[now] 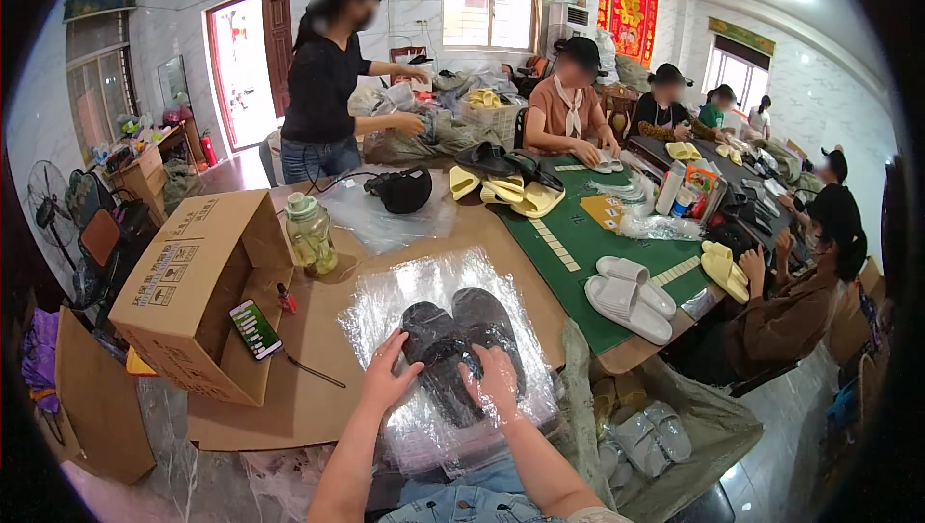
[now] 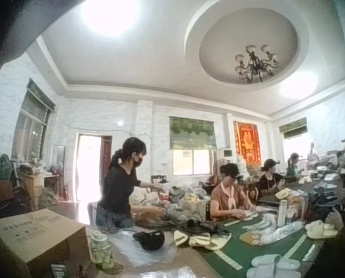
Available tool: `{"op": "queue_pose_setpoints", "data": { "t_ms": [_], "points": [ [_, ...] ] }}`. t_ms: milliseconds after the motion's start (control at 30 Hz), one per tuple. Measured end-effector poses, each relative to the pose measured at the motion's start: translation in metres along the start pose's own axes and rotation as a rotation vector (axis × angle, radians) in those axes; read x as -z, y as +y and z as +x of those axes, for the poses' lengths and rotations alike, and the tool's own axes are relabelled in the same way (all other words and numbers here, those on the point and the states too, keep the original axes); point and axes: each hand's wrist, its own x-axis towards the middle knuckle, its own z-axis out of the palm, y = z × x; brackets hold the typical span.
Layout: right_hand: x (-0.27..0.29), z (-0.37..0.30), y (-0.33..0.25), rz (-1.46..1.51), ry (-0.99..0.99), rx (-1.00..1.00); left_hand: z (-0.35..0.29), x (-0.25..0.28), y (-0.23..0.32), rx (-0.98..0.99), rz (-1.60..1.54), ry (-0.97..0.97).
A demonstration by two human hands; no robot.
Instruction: The person sits at a table in a workshop and wraps pairs of slippers in bubble wrap. They handle multiple pairs of black, white, and yellow slippers, placing them on a sheet of bubble wrap, folding the wrap around them, and setting the wrapped units aside.
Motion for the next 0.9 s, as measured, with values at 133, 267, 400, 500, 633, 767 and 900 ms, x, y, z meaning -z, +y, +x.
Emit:
{"op": "queue_pose_setpoints", "data": {
  "t_ms": [133, 267, 400, 500, 633, 767, 900],
  "points": [
    [-0.0009, -0.0003, 0.0004, 0.014, 0.000, -0.004, 0.0011, -0.0001, 0.0004, 0.006, 0.008, -0.007],
    [-0.0022, -0.0001, 0.0022, 0.017, 0.006, 0.012, 0.0008, -0.0008, -0.0011, -0.014, 0.012, 0.001],
    [-0.0039, -0.0007, 0.0022, 0.000, 0.037, 0.031, 0.0003, -0.0006, -0.0010, -0.011, 0.010, 0.002],
    [-0.0046, 0.0001, 0.0031, -0.016, -0.014, -0.012, 0.0010, -0.0011, -0.0030, -0.022, 0.016, 0.004],
    [-0.0014, 0.0008, 0.0010, 0.022, 0.009, 0.009, 0.0017, -0.0001, 0.0006, -0.013, 0.018, -0.003],
    [-0.0023, 0.0007, 0.0032, 0.032, 0.005, 0.030, 0.0017, 0.0004, 0.0022, -0.010, 0.015, 0.000],
    [-0.0009, 0.0011, 0.0013, 0.031, -0.001, 0.023, 0.0012, -0.0004, 0.0000, -0.010, 0.024, 0.006]
  ]
}}
